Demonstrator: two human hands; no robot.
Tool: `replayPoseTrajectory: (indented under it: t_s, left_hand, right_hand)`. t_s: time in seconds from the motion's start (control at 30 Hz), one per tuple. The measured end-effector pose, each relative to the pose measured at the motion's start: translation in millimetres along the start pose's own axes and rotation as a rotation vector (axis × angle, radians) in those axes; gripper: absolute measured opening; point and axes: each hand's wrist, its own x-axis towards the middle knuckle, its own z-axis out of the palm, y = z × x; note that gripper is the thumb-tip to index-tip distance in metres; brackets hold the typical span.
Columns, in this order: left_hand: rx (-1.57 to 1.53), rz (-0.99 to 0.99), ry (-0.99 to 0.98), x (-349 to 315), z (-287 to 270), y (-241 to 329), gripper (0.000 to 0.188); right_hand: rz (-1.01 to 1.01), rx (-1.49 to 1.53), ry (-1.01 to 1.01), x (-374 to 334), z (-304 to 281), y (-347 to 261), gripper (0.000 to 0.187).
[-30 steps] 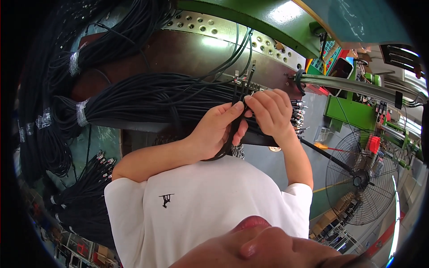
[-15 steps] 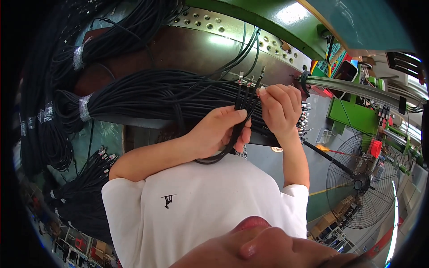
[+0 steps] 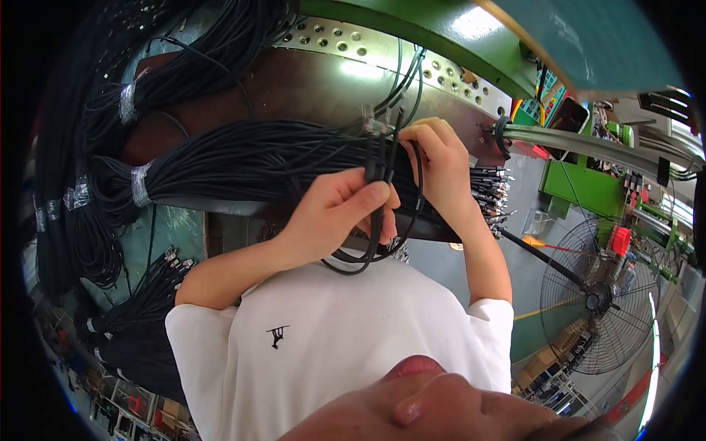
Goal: Plugging multiple black cables into a testing board and removing them sequentially.
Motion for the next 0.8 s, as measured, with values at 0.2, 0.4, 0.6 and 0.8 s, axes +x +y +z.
replayPoseTrajectory:
  t_s: [0.2,0.4,0.6,0.8]
  left_hand:
    - [0.020,-0.050,-0.027,11,2,-10,0.028]
    - [0.270,-0.103,-0.078,15,10,-3,0.027]
    - [0.249,-0.003,-0.088,23,3,5,0.031]
    - [0.190,-0.121,-0.114,30,5,-7,0.032]
  right_hand:
    - [-0.009,-0.160,-0.043,-1,-4,-5,0.019]
    - [-0.156,-0.234,0.183,-1,-20,0,0.028]
    - [-0.057,-0.111,0.040,-20,-10,17,0.024]
    - [-0.199,-0.233,-0.116,-15,-20,15,0.023]
